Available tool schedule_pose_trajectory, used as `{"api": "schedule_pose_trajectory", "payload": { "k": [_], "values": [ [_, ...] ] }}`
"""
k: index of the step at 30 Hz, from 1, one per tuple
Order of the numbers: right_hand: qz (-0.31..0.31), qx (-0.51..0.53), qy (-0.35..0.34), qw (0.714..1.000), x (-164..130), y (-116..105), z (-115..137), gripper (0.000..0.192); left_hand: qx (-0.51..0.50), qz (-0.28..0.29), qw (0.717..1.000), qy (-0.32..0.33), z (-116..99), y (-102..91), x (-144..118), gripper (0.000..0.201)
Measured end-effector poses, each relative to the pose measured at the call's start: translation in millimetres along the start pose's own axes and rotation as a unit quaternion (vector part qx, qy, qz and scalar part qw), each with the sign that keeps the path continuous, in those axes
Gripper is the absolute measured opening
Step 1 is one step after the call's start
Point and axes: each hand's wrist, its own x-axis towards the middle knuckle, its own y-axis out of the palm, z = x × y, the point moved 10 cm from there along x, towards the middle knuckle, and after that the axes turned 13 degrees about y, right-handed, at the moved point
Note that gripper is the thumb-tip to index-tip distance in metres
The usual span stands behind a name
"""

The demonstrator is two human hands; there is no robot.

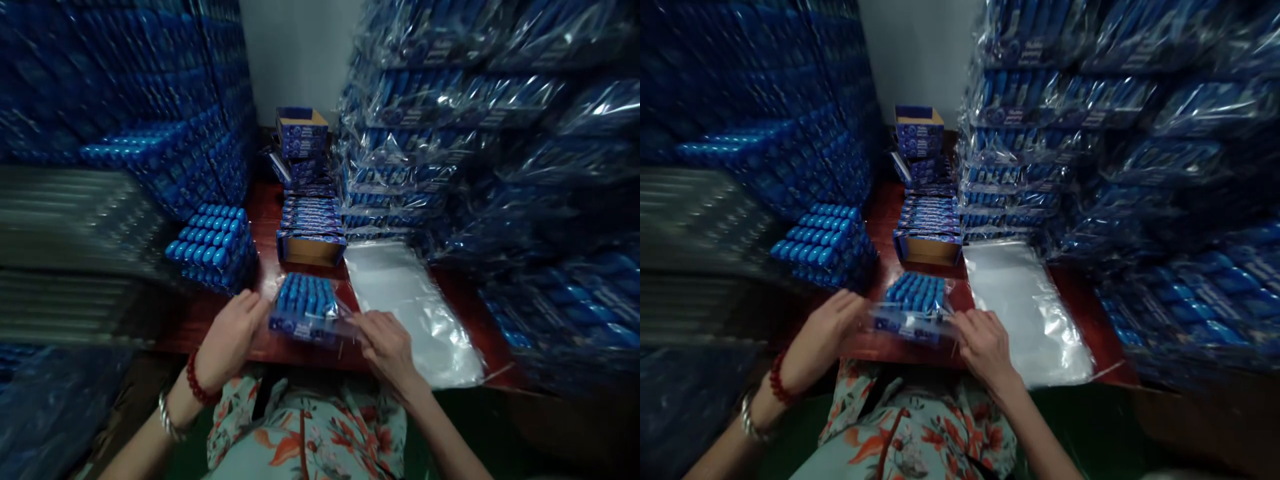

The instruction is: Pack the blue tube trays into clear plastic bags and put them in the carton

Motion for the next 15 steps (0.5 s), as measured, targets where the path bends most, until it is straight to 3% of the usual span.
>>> {"api": "schedule_pose_trajectory", "payload": {
  "k": [2,4,7,10,13,15],
  "values": [
    [-0.076,0.045,0.049,0.995,30,-23,-6,0.027,0.036,-0.073,0.997,0.012,8,-35.3,28,0.028],
    [-0.126,0.15,0.1,0.975,57,-32,-17,0.024,0.03,-0.133,0.99,0.027,16,-57.7,56,0.029],
    [-0.129,0.38,0.168,0.901,89,-17,-38,0.022,-0.064,-0.218,0.973,0.031,34,-69.0,85,0.026],
    [-0.116,0.523,0.211,0.817,111,4,-51,0.022,-0.247,-0.321,0.913,-0.037,64,-54.1,85,0.02],
    [-0.13,0.554,0.23,0.79,122,9,-55,0.024,-0.426,-0.353,0.826,-0.111,83,-8.8,76,0.039],
    [-0.138,0.561,0.237,0.781,127,8,-55,0.026,-0.471,-0.37,0.788,-0.145,87,12.0,70,0.039]
  ]
}}
